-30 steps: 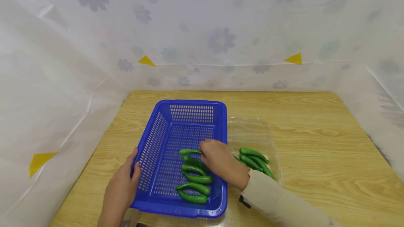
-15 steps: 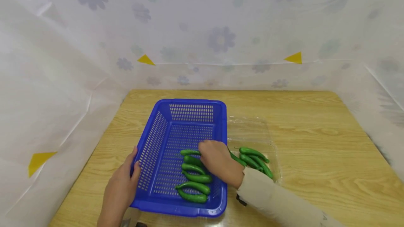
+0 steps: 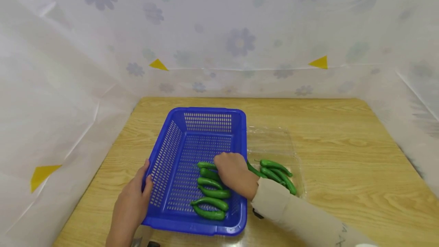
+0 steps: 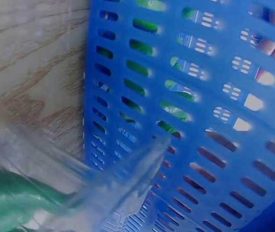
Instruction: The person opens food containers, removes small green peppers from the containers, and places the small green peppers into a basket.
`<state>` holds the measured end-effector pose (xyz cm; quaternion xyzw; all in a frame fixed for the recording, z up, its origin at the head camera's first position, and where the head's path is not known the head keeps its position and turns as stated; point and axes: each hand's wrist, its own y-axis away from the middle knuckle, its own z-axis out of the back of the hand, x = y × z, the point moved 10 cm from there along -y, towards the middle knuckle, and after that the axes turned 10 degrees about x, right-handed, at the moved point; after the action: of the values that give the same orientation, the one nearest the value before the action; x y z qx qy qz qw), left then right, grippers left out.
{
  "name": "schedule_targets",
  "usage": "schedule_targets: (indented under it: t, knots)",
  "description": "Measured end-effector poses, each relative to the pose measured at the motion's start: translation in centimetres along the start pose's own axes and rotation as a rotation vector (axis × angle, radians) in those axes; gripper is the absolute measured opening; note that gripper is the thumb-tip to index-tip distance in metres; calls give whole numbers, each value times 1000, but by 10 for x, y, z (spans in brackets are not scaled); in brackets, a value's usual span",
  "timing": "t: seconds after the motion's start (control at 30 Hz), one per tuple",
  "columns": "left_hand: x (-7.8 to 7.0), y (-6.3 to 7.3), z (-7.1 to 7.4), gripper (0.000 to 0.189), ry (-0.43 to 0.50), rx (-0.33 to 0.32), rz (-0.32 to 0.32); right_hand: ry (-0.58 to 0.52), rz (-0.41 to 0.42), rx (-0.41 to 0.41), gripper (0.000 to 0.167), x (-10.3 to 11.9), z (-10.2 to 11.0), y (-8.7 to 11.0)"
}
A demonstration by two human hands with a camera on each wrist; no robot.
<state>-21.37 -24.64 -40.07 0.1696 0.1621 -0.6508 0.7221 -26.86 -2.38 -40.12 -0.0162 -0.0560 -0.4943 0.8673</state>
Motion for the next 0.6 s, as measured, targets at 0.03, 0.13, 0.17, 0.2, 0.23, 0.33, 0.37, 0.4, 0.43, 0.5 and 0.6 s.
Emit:
schedule_targets:
  t: [0.03, 0.13, 0.17, 0.2, 0.23, 0.33, 0.37, 0.4, 0.43, 0.5, 0.6]
  knots:
    - [0, 0, 0, 48, -1, -2, 0, 4, -4, 8, 23, 0, -1, 0]
    - [0, 0, 0, 47, -3, -6, -3, 17, -13, 32, 23, -1, -3, -2]
    - [0, 0, 0, 47, -3, -6, -3, 15, -15, 36, 24, -1, -4, -2]
    - [0, -1, 0, 47, -3, -5, -4, 17, -14, 38, 24, 0, -4, -2]
    - [-1, -1, 0, 47, -3, -5, -4, 18, -9, 36, 24, 0, -4, -2]
    - [0, 0, 0, 48, -3, 4, -2, 31, 9, 25, 24, 4, -2, 0]
    - [0, 0, 0, 48, -3, 5, -1, 35, 16, 22, 25, 5, -2, 0]
    - [0, 0, 0, 48, -5, 8, 0, 48, 23, 20, 25, 6, -1, 1]
    - [0, 0, 0, 48, -6, 9, 1, 53, 25, 21, 25, 7, -2, 1]
    - [0, 0, 0, 48, -8, 10, 1, 68, 28, 30, 26, 8, -3, 1]
    - [-1, 0, 0, 48, -11, 12, -1, 92, 23, 58, 30, 9, -9, 1]
